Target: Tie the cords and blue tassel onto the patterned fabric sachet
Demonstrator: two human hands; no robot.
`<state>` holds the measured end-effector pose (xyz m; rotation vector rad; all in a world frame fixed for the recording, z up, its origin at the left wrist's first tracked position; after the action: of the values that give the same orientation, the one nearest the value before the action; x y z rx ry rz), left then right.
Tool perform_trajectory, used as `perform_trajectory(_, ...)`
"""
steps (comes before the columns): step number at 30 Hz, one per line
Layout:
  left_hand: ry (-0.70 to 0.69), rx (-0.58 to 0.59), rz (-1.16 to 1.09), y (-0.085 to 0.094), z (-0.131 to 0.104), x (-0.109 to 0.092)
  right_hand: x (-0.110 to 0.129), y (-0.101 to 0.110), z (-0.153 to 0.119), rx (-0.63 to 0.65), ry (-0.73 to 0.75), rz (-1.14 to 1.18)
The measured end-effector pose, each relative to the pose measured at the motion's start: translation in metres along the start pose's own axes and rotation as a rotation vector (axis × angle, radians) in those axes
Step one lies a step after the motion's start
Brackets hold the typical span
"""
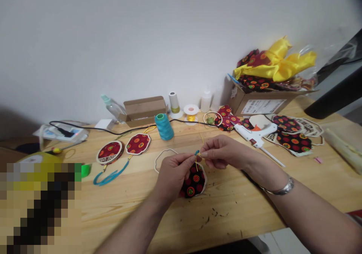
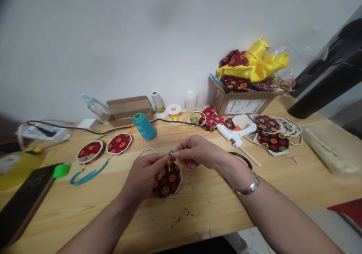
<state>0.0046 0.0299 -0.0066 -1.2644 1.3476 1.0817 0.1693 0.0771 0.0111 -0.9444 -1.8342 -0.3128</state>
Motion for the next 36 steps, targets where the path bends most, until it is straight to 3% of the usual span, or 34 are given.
perform_trajectory(8,-0.013,-0.027,-0.046,0.000,0.001,0.002,0.001,-0.001,0.000,-0.027,0.013,-0.020)
perform_trajectory(17,-0.068,-0.166,-0.062,0.006,0.005,0.000,0.006,-0.006,0.003,-0.308,0.054,-0.331)
perform_trajectory(26,-0.085,-0.254,-0.085,0.008,0.006,0.001,0.007,-0.017,0.000,-0.442,0.302,-0.731)
perform_trajectory(36,-0.036,-0.227,-0.247,0.007,0.006,0.003,0.004,-0.027,0.003,-0.568,0.325,-0.692)
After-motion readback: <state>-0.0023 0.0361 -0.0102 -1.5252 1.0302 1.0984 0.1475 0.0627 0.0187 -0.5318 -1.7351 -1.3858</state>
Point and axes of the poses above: each hand's wrist, its own z-axis towards the middle knuckle, its own y-axis out of the back of the hand, x = y × z, the point moved 2 cm from there along z, towards the middle knuckle, and after that the axes turned 7 degrees about -y, right-handed, at the moved point
